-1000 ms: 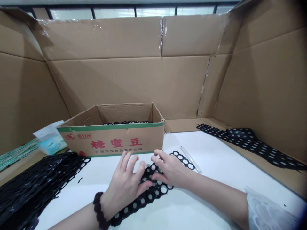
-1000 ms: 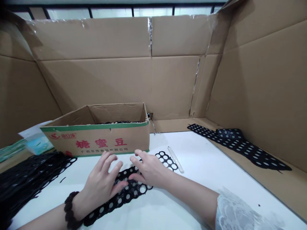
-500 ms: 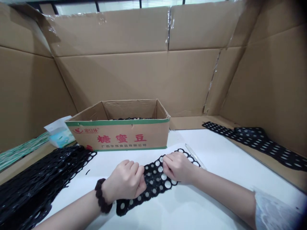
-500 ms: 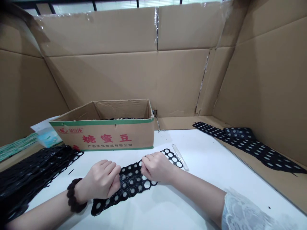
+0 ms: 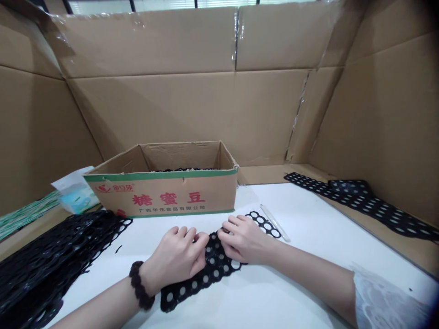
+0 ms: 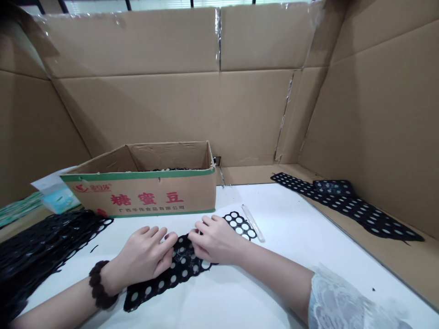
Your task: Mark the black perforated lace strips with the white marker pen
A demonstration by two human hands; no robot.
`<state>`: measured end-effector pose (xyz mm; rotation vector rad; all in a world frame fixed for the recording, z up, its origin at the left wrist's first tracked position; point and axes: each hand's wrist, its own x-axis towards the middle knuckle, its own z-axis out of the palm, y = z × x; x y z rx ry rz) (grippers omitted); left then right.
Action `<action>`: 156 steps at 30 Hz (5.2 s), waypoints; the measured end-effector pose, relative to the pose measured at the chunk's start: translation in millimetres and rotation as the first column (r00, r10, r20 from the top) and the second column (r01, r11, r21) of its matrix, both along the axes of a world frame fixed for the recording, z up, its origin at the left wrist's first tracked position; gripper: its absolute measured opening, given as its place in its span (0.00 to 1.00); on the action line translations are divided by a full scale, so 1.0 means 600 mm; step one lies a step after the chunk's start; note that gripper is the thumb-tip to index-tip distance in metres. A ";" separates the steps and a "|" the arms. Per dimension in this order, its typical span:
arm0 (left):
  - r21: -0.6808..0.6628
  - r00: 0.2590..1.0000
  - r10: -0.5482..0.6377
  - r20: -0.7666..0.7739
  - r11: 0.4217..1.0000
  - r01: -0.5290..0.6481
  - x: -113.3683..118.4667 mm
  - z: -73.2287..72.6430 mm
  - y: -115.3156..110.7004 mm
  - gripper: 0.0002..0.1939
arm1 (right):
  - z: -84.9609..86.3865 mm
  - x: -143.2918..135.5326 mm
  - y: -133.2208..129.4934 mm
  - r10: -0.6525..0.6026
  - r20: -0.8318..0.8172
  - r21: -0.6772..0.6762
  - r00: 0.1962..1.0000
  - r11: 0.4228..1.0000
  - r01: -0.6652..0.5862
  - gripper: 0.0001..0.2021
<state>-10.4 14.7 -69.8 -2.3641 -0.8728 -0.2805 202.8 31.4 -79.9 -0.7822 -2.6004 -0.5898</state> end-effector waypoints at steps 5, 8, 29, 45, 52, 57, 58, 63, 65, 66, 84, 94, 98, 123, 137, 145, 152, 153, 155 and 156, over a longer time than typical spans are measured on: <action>-0.012 1.000 -0.013 -0.007 1.000 0.013 -0.004 0.004 -0.001 0.03 | 0.000 0.000 -0.003 0.043 0.015 0.016 0.999 0.999 -0.043 0.06; -0.042 0.999 0.010 -0.035 0.999 -0.011 -0.001 0.004 0.001 0.04 | 0.000 0.000 0.000 0.001 0.021 -0.003 1.000 1.000 -0.001 0.07; -0.151 0.997 -0.072 0.027 0.986 0.076 0.010 -0.011 0.010 0.10 | -0.006 -0.008 0.003 0.033 0.003 -0.060 0.999 0.998 -0.033 0.19; -0.013 0.994 -0.108 -0.007 0.994 0.108 0.014 -0.014 0.003 0.06 | -0.022 -0.024 -0.006 0.107 -0.126 0.107 0.986 0.990 -0.094 0.14; 0.015 0.992 -0.114 -0.053 0.993 0.115 0.016 -0.017 -0.003 0.07 | -0.026 -0.031 -0.011 0.080 -0.246 -0.042 0.966 0.995 -0.093 0.08; 0.004 0.995 -0.103 -0.017 0.995 0.103 0.017 -0.012 -0.004 0.08 | -0.013 -0.030 -0.020 0.028 -0.329 -0.253 0.944 0.960 -0.117 0.07; 0.014 0.994 -0.111 -0.016 0.994 0.111 0.016 -0.011 -0.003 0.09 | -0.011 -0.030 -0.021 0.033 -0.339 -0.276 0.940 0.952 -0.133 0.07; 0.050 0.992 -0.121 -0.036 0.991 0.122 0.014 -0.017 0.000 0.07 | -0.014 -0.029 -0.021 0.038 -0.393 -0.315 0.919 0.933 -0.174 0.07; 0.021 0.993 -0.115 0.012 0.993 0.115 0.016 -0.019 -0.002 0.07 | -0.019 -0.028 -0.018 0.000 -0.422 -0.312 0.906 0.939 -0.146 0.07; -0.014 0.993 -0.108 0.052 0.994 0.109 0.017 -0.019 -0.002 0.08 | -0.022 -0.028 -0.017 -0.012 -0.436 -0.305 0.900 0.943 -0.136 0.07; -0.646 0.916 0.113 0.384 0.742 0.179 0.010 -0.002 0.003 0.09 | -0.002 -0.033 -0.016 -0.339 -0.605 -0.722 0.720 0.615 -0.316 0.06; -0.683 0.906 0.123 0.406 0.699 0.212 0.007 0.000 0.005 0.10 | -0.009 -0.025 0.005 -0.435 -0.662 -0.747 0.611 0.444 -0.495 0.10; -0.694 0.888 0.191 0.418 0.698 0.177 0.008 -0.002 0.006 0.09 | -0.016 -0.030 0.006 -0.514 -0.704 -0.710 0.491 0.500 -0.495 0.11; -0.020 0.984 -0.162 -0.072 0.987 0.161 0.023 -0.004 -0.012 0.08 | -0.016 -0.045 0.000 -0.675 -0.723 -0.651 0.148 0.592 -0.475 0.13; -0.742 0.854 0.242 0.461 0.633 0.221 0.010 -0.006 0.010 0.11 | -0.014 -0.025 -0.018 -0.199 -0.611 -0.343 0.766 0.939 -0.029 0.10; -0.887 0.813 0.357 0.460 0.143 0.440 -0.004 0.020 0.020 0.08 | -0.033 -0.031 -0.022 -0.107 -0.390 -0.376 0.915 0.925 -0.053 0.13; -0.846 0.747 0.476 0.464 -0.010 0.533 -0.007 0.017 0.016 0.10 | -0.024 -0.032 -0.037 -0.147 -0.529 -0.416 0.836 0.903 -0.104 0.13; -0.829 0.729 0.493 0.476 -0.027 0.559 -0.007 0.015 0.016 0.11 | -0.023 -0.032 -0.039 -0.142 -0.516 -0.426 0.845 0.898 -0.109 0.13; -0.803 0.698 0.525 0.487 -0.046 0.594 -0.008 0.011 0.018 0.11 | -0.020 -0.033 -0.041 -0.133 -0.490 -0.461 0.862 0.878 -0.127 0.14; -0.796 0.687 0.536 0.490 -0.047 0.604 -0.009 0.010 0.018 0.11 | -0.019 -0.033 -0.042 -0.136 -0.486 -0.483 0.863 0.865 -0.136 0.14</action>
